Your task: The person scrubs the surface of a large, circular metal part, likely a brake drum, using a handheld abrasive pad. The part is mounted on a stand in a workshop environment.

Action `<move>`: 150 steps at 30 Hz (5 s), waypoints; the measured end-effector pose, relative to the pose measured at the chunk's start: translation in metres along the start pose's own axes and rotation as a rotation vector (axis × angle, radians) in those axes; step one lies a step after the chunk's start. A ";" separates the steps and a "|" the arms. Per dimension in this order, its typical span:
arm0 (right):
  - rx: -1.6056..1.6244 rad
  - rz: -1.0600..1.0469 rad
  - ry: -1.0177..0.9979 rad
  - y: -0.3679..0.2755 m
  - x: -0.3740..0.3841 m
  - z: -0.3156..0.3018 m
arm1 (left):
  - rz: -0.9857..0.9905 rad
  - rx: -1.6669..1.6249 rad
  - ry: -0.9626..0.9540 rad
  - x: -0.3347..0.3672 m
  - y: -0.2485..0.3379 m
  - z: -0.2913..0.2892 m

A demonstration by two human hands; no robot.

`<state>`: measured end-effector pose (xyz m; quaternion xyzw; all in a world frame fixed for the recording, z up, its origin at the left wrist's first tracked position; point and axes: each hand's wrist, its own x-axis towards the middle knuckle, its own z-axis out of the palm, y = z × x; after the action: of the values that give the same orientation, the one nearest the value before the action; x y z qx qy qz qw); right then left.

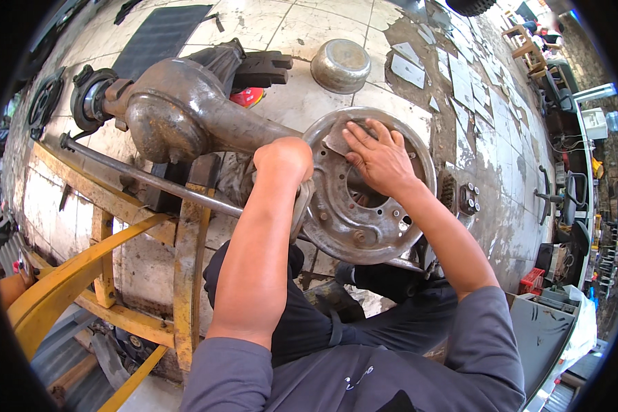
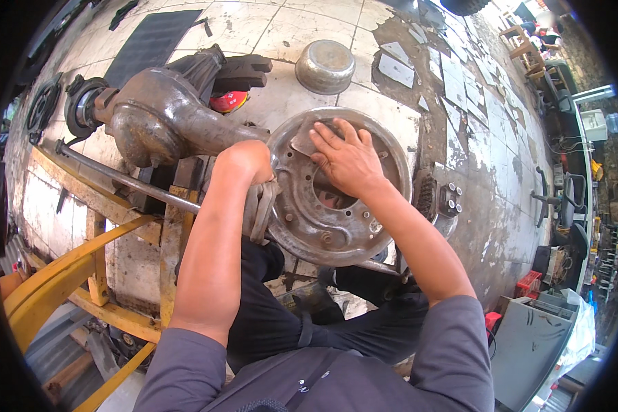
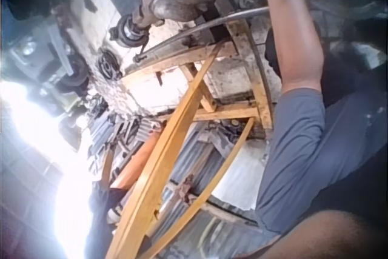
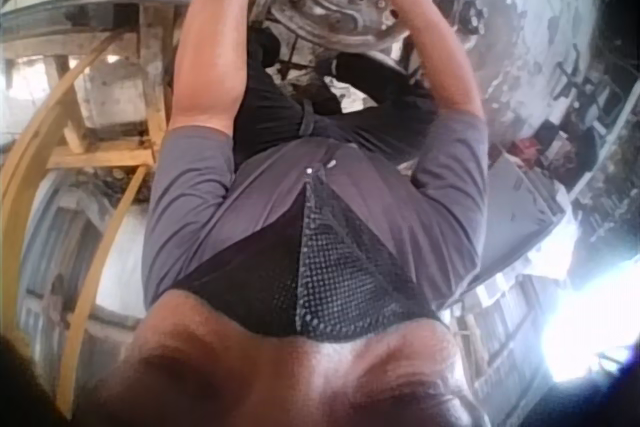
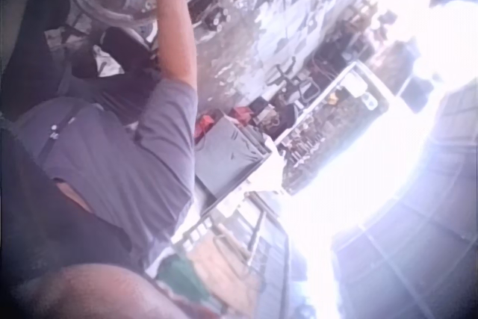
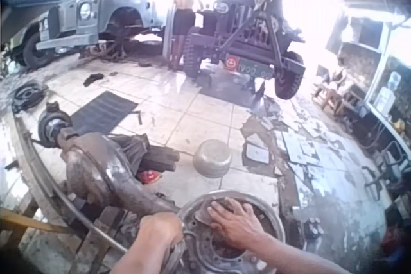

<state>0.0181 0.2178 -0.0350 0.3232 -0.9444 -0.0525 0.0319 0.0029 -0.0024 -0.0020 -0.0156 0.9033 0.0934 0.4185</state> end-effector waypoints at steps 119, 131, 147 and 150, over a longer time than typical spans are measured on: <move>0.101 0.492 0.020 -0.063 0.015 0.014 | 0.045 -0.025 -0.066 0.008 -0.008 0.005; 0.077 0.414 -0.039 -0.052 0.006 0.000 | 0.031 0.056 -0.039 0.017 -0.005 0.012; 0.067 0.442 -0.066 -0.051 0.006 0.003 | 0.048 0.033 -0.020 0.006 -0.002 0.007; 0.051 0.475 -0.076 -0.053 0.024 0.000 | 0.035 0.034 -0.002 0.009 -0.004 0.010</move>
<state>0.0309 0.1617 -0.0409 0.0904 -0.9954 -0.0319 -0.0004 0.0056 -0.0042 -0.0157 0.0076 0.9044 0.0853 0.4180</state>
